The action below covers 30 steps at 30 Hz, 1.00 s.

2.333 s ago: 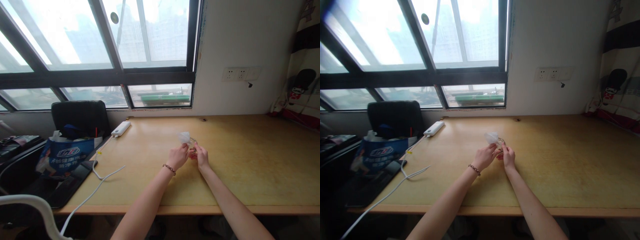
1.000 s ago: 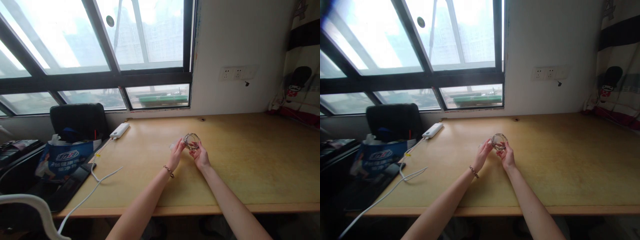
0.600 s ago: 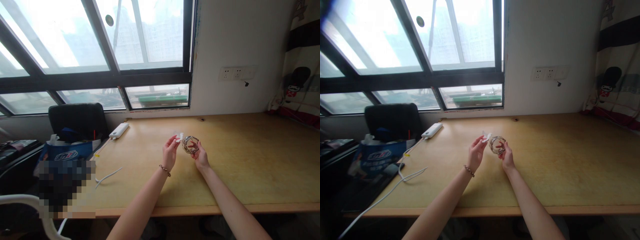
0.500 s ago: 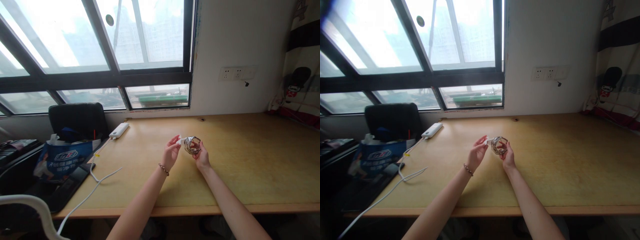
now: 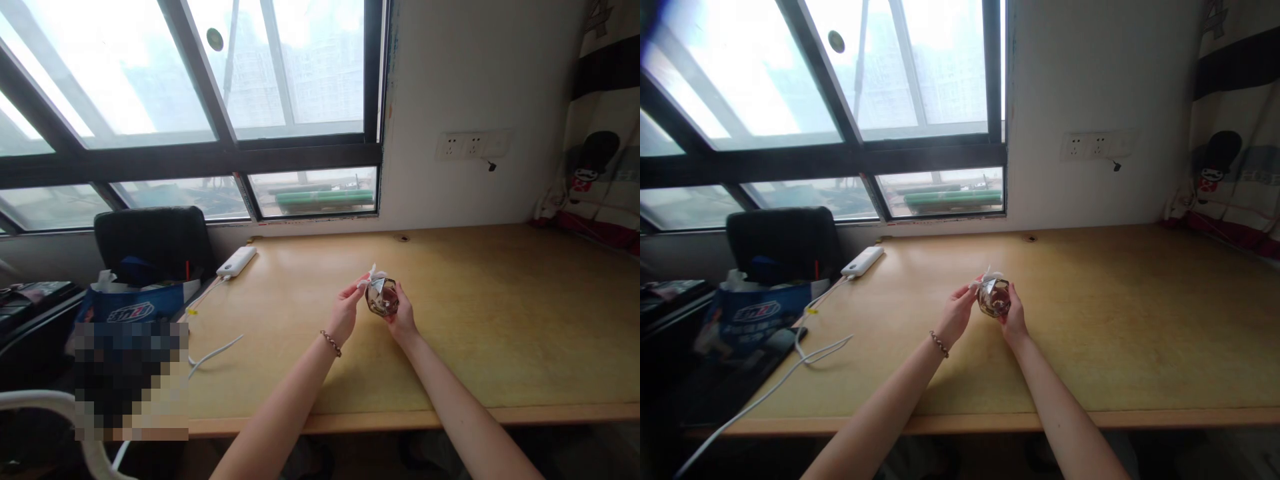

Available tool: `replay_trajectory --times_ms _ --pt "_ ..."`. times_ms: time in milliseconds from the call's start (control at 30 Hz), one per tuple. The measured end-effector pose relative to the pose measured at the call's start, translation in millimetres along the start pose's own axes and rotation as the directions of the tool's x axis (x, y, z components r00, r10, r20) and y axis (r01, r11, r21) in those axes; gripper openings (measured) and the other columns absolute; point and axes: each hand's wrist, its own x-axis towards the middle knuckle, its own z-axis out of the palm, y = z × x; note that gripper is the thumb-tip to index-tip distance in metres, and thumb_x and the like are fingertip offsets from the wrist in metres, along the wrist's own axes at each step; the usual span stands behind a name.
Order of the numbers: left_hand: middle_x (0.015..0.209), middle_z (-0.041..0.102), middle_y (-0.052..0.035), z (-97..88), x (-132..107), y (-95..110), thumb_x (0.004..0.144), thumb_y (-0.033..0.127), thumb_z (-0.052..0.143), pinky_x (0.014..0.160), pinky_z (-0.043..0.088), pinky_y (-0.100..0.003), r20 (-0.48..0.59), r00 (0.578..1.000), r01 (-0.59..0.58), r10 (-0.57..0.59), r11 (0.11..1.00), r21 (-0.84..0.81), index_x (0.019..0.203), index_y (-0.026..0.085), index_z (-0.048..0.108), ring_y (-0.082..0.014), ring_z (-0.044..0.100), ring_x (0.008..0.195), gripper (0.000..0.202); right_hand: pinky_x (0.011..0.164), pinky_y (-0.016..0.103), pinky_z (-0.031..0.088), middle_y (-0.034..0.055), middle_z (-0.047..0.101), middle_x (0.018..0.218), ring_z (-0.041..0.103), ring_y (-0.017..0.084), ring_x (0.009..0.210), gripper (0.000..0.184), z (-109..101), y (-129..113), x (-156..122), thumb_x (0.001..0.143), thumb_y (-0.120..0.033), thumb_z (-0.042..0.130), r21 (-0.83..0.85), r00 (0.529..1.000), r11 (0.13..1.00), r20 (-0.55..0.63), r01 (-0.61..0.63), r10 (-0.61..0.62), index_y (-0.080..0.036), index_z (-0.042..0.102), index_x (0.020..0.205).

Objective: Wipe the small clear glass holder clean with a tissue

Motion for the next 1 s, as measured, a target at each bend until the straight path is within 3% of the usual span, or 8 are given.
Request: replay_trajectory --times_ms 100,200,333,567,667,767,900,1000 --pt "0.099 0.062 -0.0087 3.1 -0.8 -0.7 0.072 0.039 0.055 0.082 0.040 -0.034 -0.012 1.000 -0.015 0.015 1.000 -0.022 0.097 0.015 0.062 -0.0205 0.055 0.092 0.035 0.029 0.017 0.026 0.0029 0.062 0.062 0.047 0.008 0.039 0.048 3.0 2.0 -2.6 0.070 -0.058 0.042 -0.015 0.999 1.000 0.027 0.017 -0.016 -0.015 0.061 0.079" --pt "0.102 0.061 -0.0059 4.1 -3.3 0.7 0.075 0.037 0.051 0.086 0.039 -0.034 -0.005 0.994 -0.104 0.106 0.983 0.150 0.101 0.017 0.060 -0.0212 0.054 0.096 0.034 0.031 0.017 0.029 0.0023 0.063 0.067 0.047 0.007 0.040 0.046 3.7 5.1 -3.5 0.071 -0.057 0.043 -0.013 0.997 0.998 0.052 0.060 -0.059 -0.016 0.059 0.083" --pt "0.115 0.053 -0.0027 5.3 -9.4 2.2 0.080 0.034 0.044 0.095 0.032 -0.035 0.053 0.968 -0.245 0.245 0.880 0.408 0.110 0.020 0.053 -0.0204 0.045 0.109 0.035 0.035 0.017 0.033 0.0028 0.063 0.072 0.049 0.007 0.044 0.045 1.6 8.0 -1.9 0.072 -0.056 0.042 -0.008 0.991 0.991 0.022 0.134 -0.134 -0.016 0.057 0.087" --pt "0.130 0.037 -0.0050 11.0 -17.4 -13.1 0.082 0.031 0.041 0.101 0.025 -0.036 0.173 0.945 -0.325 0.278 0.732 0.599 0.123 0.021 0.038 -0.0199 0.031 0.120 0.043 0.054 0.022 0.045 0.0030 0.062 0.086 0.058 0.013 0.068 0.038 -0.8 0.8 2.4 0.075 -0.052 0.042 0.131 0.971 0.962 -0.044 0.240 -0.236 -0.021 0.052 0.094" --pt "0.132 0.033 -0.0075 8.7 -15.1 -20.4 0.078 0.030 0.048 0.098 0.030 -0.036 0.153 0.952 -0.303 0.265 0.759 0.576 0.127 0.021 0.031 -0.0220 0.031 0.120 0.053 0.064 0.026 0.046 0.0041 0.061 0.094 0.059 0.015 0.079 0.038 2.0 -1.3 1.6 0.075 -0.051 0.042 0.175 0.979 0.964 0.002 0.202 -0.206 -0.021 0.052 0.096" --pt "0.130 0.035 -0.0090 4.2 -12.3 -21.6 0.076 0.027 0.052 0.092 0.037 -0.035 0.113 0.945 -0.314 0.307 0.755 0.576 0.129 0.022 0.025 -0.0223 0.038 0.115 0.060 0.066 0.028 0.047 0.0040 0.061 0.095 0.059 0.015 0.077 0.036 4.9 -0.1 -0.4 0.074 -0.049 0.047 0.223 0.989 0.972 0.114 0.068 -0.095 -0.022 0.053 0.097" --pt "0.123 0.040 -0.0098 -0.1 -11.6 -17.0 0.078 0.024 0.049 0.085 0.043 -0.034 0.122 0.903 -0.373 0.412 0.612 0.697 0.128 0.024 0.026 -0.0200 0.045 0.106 0.055 0.065 0.028 0.048 0.0023 0.062 0.091 0.060 0.015 0.073 0.032 2.7 5.0 0.7 0.071 -0.045 0.053 0.272 0.977 0.960 0.211 -0.073 0.015 -0.023 0.054 0.095" --pt "0.119 0.041 -0.0104 -1.6 -12.3 -14.2 0.080 0.021 0.045 0.089 0.041 -0.035 0.236 0.842 -0.459 0.485 0.414 0.786 0.127 0.023 0.026 -0.0201 0.042 0.109 0.051 0.056 0.021 0.047 0.0005 0.063 0.077 0.058 0.010 0.060 0.025 -2.5 9.1 5.2 0.071 -0.039 0.057 0.260 0.994 0.964 0.102 -0.054 0.028 -0.020 0.058 0.087"
